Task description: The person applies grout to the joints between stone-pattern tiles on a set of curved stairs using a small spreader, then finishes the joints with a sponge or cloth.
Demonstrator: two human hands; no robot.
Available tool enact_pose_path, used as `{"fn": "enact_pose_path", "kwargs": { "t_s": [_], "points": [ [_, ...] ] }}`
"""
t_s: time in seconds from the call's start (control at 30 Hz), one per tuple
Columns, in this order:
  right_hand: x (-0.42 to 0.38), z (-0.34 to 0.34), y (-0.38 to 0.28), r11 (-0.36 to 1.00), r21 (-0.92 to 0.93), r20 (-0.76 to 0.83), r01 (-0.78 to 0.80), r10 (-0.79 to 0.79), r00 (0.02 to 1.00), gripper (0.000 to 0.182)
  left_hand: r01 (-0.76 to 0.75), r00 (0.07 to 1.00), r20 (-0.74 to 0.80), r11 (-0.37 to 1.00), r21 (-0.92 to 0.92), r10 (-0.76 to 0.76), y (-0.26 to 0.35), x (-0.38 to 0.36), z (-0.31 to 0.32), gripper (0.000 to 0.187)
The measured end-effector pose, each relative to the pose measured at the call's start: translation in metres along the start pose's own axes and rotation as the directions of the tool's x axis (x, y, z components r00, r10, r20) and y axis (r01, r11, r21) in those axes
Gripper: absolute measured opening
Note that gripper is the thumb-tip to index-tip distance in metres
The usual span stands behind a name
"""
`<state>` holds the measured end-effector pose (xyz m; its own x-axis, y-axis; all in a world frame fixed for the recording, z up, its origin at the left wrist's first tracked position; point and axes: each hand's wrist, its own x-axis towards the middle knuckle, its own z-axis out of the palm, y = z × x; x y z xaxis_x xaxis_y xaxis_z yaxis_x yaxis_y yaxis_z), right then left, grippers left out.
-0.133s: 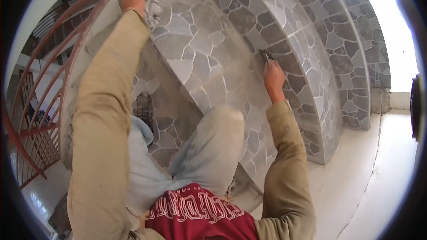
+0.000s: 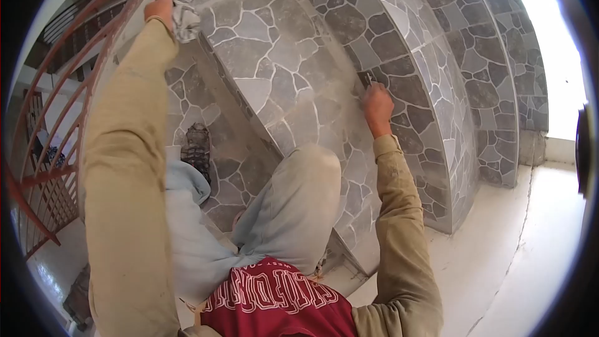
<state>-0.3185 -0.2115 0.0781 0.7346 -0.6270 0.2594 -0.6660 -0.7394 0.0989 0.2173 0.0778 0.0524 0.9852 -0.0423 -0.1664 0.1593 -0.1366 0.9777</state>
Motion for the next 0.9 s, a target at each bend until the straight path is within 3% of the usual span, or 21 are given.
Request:
{"fn": "enact_pose_path", "kwargs": {
  "t_s": [0.07,0.13,0.17,0.27,0.37,0.43,0.47,0.53,0.57,0.63,0.67,0.73,0.77,0.83,0.9],
  "points": [
    [-0.003,0.005,-0.003,0.998,-0.008,0.011,-0.062,0.062,0.998,0.014,0.029,0.999,0.037,0.999,0.036,-0.031,-0.029,0.041,-0.025,0.054],
    [0.0,0.001,0.007,0.992,0.064,0.121,0.108,-0.115,0.986,0.014,0.119,0.991,0.078,0.987,-0.107,-0.111,-0.059,0.073,-0.037,0.055],
    [0.006,-0.008,0.009,0.992,0.052,0.119,0.117,-0.123,0.985,0.014,0.148,0.987,0.092,0.976,-0.162,-0.135,-0.063,0.078,-0.037,0.055],
    [0.023,-0.018,0.004,0.999,0.017,0.151,0.031,-0.033,0.988,0.016,0.085,0.994,-0.049,0.984,-0.159,-0.094,-0.081,0.09,-0.047,0.057],
    [0.012,0.004,0.01,0.999,0.035,0.12,-0.005,0.0,0.993,0.018,0.213,0.976,0.079,0.965,-0.155,-0.203,-0.058,0.045,-0.031,0.057],
    [0.014,0.027,0.011,0.999,0.026,0.166,0.021,-0.025,0.986,0.018,0.336,0.939,0.222,0.839,-0.428,-0.263,-0.045,0.024,-0.02,0.056],
    [0.021,0.016,0.003,0.999,0.033,0.166,0.029,-0.034,0.986,0.018,0.331,0.941,0.212,0.841,-0.429,-0.263,-0.046,0.029,-0.014,0.056],
    [0.033,-0.025,-0.017,0.99,0.052,0.204,-0.134,0.121,0.972,0.018,0.264,0.964,0.029,0.944,-0.199,-0.264,-0.055,0.043,0.002,0.055],
    [0.03,-0.008,-0.013,0.989,0.048,0.211,-0.139,0.126,0.969,0.018,0.245,0.969,-0.011,0.96,-0.135,-0.249,-0.056,0.041,0.009,0.055],
    [0.018,0.028,0.006,0.995,0.044,0.022,0.095,-0.096,0.995,0.021,0.224,0.974,-0.011,0.964,-0.146,-0.228,-0.057,0.033,0.019,0.054],
    [0.023,0.021,0.004,0.994,0.041,0.022,0.097,-0.098,0.995,0.021,0.218,0.975,-0.015,0.963,-0.159,-0.223,-0.056,0.031,0.022,0.054],
    [0.04,-0.006,-0.015,0.996,0.087,0.261,0.028,-0.05,0.964,0.023,0.202,0.977,-0.046,0.968,-0.147,-0.21,-0.056,0.028,0.029,0.053],
    [0.045,-0.015,-0.024,0.995,0.09,0.261,0.032,-0.054,0.964,0.023,0.196,0.977,-0.062,0.972,-0.129,-0.205,-0.056,0.026,0.032,0.052],
    [0.052,-0.029,-0.034,0.998,-0.045,-0.011,0.047,-0.048,0.999,0.025,0.194,0.976,-0.082,0.975,-0.109,-0.204,-0.059,0.022,0.035,0.051],
    [0.047,-0.003,-0.032,0.997,-0.025,-0.019,0.077,-0.077,0.997,0.023,0.188,0.976,-0.088,0.975,-0.122,-0.199,-0.06,0.021,0.036,0.05]
  ]
}}
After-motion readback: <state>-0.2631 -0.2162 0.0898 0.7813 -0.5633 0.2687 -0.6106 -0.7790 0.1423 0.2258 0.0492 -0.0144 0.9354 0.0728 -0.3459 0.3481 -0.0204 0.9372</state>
